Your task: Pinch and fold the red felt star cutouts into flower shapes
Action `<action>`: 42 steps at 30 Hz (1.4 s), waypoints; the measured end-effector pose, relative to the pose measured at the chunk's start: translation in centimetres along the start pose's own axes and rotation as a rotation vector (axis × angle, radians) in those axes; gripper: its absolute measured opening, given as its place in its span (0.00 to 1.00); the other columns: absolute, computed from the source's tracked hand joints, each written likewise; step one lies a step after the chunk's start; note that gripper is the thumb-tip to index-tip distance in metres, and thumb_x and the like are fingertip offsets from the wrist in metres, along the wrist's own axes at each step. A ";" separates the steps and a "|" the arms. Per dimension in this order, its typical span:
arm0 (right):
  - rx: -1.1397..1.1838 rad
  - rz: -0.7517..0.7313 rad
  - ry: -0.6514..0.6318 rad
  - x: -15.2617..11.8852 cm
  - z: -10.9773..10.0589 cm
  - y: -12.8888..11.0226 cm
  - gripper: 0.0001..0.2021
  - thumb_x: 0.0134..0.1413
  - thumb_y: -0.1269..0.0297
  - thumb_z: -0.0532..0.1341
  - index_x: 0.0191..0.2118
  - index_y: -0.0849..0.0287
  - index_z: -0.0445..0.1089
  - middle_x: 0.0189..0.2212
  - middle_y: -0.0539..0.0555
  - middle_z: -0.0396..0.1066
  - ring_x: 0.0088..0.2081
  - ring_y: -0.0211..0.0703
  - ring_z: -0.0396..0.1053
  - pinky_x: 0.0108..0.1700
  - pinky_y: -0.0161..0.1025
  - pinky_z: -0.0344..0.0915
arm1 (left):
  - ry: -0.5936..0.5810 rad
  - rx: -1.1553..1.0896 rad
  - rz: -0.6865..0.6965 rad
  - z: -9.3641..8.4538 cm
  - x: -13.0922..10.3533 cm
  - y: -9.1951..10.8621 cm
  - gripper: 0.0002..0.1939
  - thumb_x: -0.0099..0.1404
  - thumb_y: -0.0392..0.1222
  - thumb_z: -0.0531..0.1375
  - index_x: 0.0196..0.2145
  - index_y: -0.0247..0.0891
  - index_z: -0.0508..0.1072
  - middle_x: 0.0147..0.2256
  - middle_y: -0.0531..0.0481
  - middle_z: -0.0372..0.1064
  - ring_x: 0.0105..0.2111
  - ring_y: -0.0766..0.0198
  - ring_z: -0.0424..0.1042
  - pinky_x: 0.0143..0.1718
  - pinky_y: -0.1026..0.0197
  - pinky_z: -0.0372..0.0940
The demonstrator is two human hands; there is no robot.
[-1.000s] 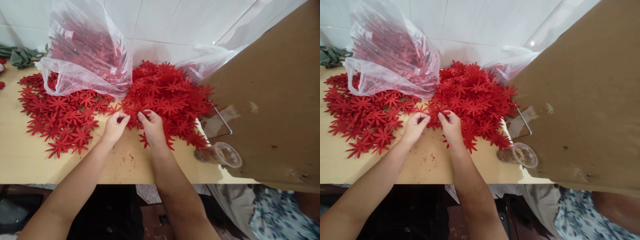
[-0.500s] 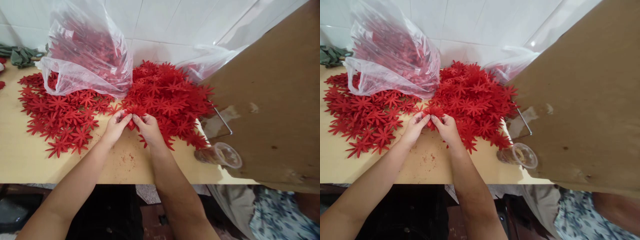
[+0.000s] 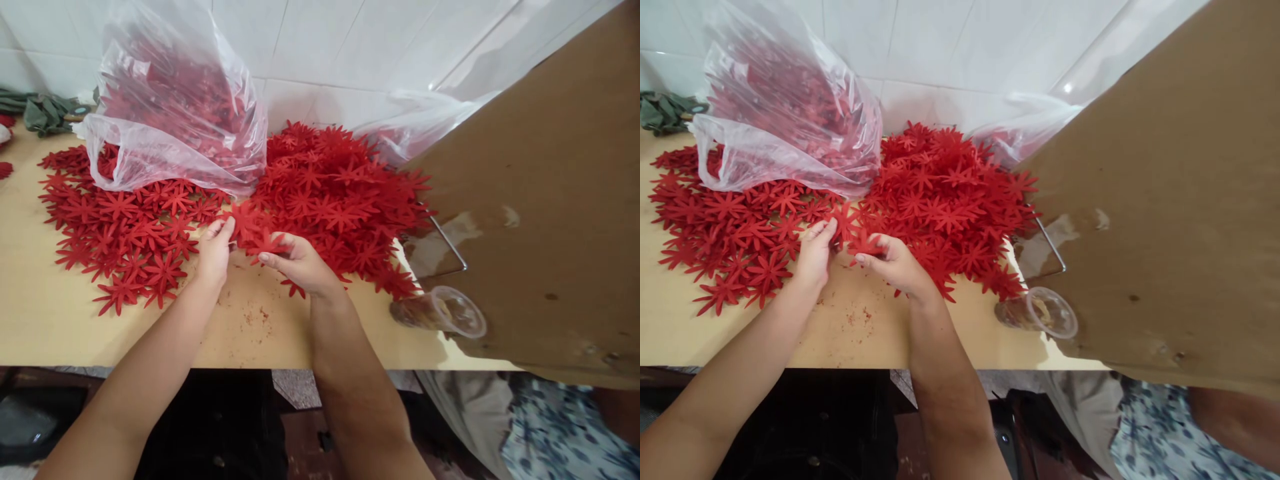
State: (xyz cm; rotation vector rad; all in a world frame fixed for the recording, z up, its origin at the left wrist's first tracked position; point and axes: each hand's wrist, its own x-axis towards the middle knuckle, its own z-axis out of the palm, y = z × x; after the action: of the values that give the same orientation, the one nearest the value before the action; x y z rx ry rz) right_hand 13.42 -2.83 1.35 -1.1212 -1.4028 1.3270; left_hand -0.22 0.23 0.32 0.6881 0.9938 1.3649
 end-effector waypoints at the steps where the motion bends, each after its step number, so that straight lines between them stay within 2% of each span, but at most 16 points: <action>1: 0.007 0.000 0.049 0.0 -0.2 0.1 0.16 0.34 0.53 0.67 0.25 0.59 0.65 0.22 0.47 0.66 0.25 0.33 0.64 0.32 0.34 0.64 | 0.042 -0.010 -0.006 -0.2 0.2 0.1 0.11 0.53 0.45 0.61 0.23 0.36 0.64 0.20 0.58 0.62 0.20 0.74 0.59 0.24 0.69 0.56; 3: 0.030 -0.042 0.249 0.3 -0.8 0.6 0.16 0.37 0.52 0.65 0.26 0.58 0.65 0.22 0.47 0.66 0.24 0.32 0.63 0.31 0.34 0.64 | 0.066 -0.014 -0.013 -0.6 0.6 0.3 0.10 0.52 0.45 0.61 0.23 0.37 0.64 0.21 0.59 0.61 0.19 0.75 0.58 0.23 0.69 0.54; 5: 0.037 -0.097 0.487 0.9 -1.8 1.4 0.16 0.41 0.51 0.63 0.33 0.57 0.66 0.27 0.49 0.67 0.27 0.34 0.65 0.32 0.35 0.65 | 0.006 0.017 -0.016 -0.7 0.6 0.3 0.10 0.52 0.45 0.60 0.24 0.37 0.65 0.21 0.58 0.62 0.20 0.75 0.59 0.23 0.70 0.54; 8: -0.060 -0.172 0.757 1.5 -3.2 2.2 0.26 0.42 0.51 0.62 0.48 0.55 0.61 0.45 0.58 0.65 0.40 0.40 0.68 0.39 0.41 0.67 | -0.116 0.103 -0.011 -0.2 0.1 -0.1 0.09 0.53 0.45 0.60 0.24 0.37 0.66 0.21 0.57 0.63 0.21 0.74 0.59 0.25 0.69 0.55; 10: -0.191 -0.243 0.853 1.4 -3.3 2.1 0.30 0.41 0.50 0.62 0.52 0.54 0.59 0.52 0.61 0.59 0.49 0.45 0.64 0.46 0.45 0.65 | -0.152 0.146 0.006 0.2 -0.2 -0.3 0.09 0.53 0.44 0.60 0.23 0.36 0.67 0.21 0.57 0.63 0.22 0.74 0.59 0.27 0.68 0.56; 11: -0.235 -0.269 0.842 1.3 -2.9 1.9 0.29 0.42 0.50 0.62 0.51 0.55 0.61 0.53 0.61 0.59 0.51 0.46 0.62 0.48 0.45 0.64 | -0.164 0.162 0.014 0.3 -0.4 -0.3 0.08 0.53 0.43 0.59 0.23 0.36 0.67 0.21 0.57 0.63 0.22 0.74 0.59 0.28 0.68 0.56; 12: -0.247 -0.275 0.776 1.1 -2.3 1.6 0.27 0.42 0.50 0.61 0.49 0.55 0.63 0.51 0.60 0.61 0.51 0.46 0.62 0.49 0.45 0.64 | -0.175 0.175 0.021 0.4 -0.5 -0.4 0.08 0.54 0.42 0.59 0.23 0.36 0.67 0.22 0.57 0.63 0.23 0.73 0.59 0.29 0.68 0.56; 15: -0.109 -0.187 0.400 0.8 -0.1 0.8 0.22 0.41 0.49 0.62 0.41 0.56 0.69 0.40 0.57 0.71 0.43 0.43 0.68 0.46 0.44 0.66 | -0.208 0.191 0.047 0.5 -0.6 -0.4 0.06 0.54 0.40 0.59 0.24 0.36 0.68 0.23 0.56 0.64 0.25 0.73 0.61 0.32 0.67 0.57; 17: 0.000 -0.134 0.246 0.9 1.0 0.7 0.20 0.37 0.50 0.64 0.37 0.57 0.70 0.34 0.54 0.73 0.38 0.41 0.70 0.44 0.43 0.66 | -0.205 0.189 0.057 0.6 -0.7 -0.3 0.05 0.53 0.40 0.59 0.24 0.36 0.68 0.23 0.57 0.64 0.26 0.73 0.61 0.33 0.67 0.58; 20: 0.083 -0.118 0.273 1.1 1.2 0.9 0.16 0.35 0.53 0.66 0.31 0.58 0.70 0.30 0.52 0.74 0.33 0.38 0.70 0.42 0.40 0.66 | -0.167 0.172 0.051 0.6 -0.7 -0.3 0.04 0.52 0.38 0.60 0.26 0.36 0.68 0.25 0.56 0.64 0.26 0.73 0.61 0.33 0.67 0.58; 23: 0.084 -0.095 0.344 1.1 0.6 0.8 0.15 0.34 0.54 0.66 0.29 0.58 0.70 0.26 0.50 0.73 0.28 0.36 0.68 0.35 0.37 0.66 | -0.152 0.157 0.044 0.7 -0.8 -0.2 0.07 0.52 0.37 0.61 0.31 0.37 0.70 0.28 0.55 0.66 0.28 0.73 0.63 0.35 0.66 0.60; 28: -0.020 -0.049 0.370 0.9 0.5 0.5 0.16 0.35 0.52 0.66 0.20 0.60 0.65 0.16 0.46 0.64 0.19 0.30 0.58 0.23 0.32 0.57 | -0.264 0.128 0.026 0.9 -1.2 0.1 0.08 0.51 0.41 0.63 0.30 0.37 0.70 0.27 0.55 0.67 0.27 0.72 0.65 0.33 0.65 0.62; 31: -0.032 -0.086 0.356 0.9 0.7 0.3 0.17 0.35 0.50 0.65 0.21 0.59 0.64 0.17 0.46 0.63 0.21 0.31 0.58 0.24 0.32 0.57 | -0.319 0.140 0.026 1.0 -1.3 0.2 0.06 0.50 0.40 0.63 0.27 0.37 0.71 0.25 0.55 0.67 0.26 0.72 0.65 0.32 0.66 0.62; 37: 0.049 -0.035 0.169 0.5 0.4 -0.1 0.17 0.36 0.50 0.65 0.28 0.57 0.65 0.21 0.46 0.66 0.23 0.31 0.61 0.28 0.32 0.60 | -0.222 0.091 -0.045 0.7 -0.9 0.1 0.06 0.52 0.42 0.61 0.25 0.36 0.69 0.23 0.55 0.67 0.24 0.72 0.64 0.30 0.66 0.63; 42: 0.062 -0.031 0.201 0.6 0.3 0.0 0.17 0.34 0.50 0.66 0.24 0.58 0.63 0.19 0.45 0.63 0.21 0.30 0.59 0.27 0.32 0.59 | -0.197 0.067 -0.027 0.8 -1.0 0.3 0.04 0.52 0.39 0.61 0.25 0.36 0.69 0.23 0.55 0.67 0.24 0.73 0.64 0.31 0.67 0.63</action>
State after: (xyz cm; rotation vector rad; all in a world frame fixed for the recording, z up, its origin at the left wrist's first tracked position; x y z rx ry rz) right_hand 13.02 -2.26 1.35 -1.1530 -1.2203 1.1920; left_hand 0.44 -0.56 1.14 0.8404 0.8912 1.2193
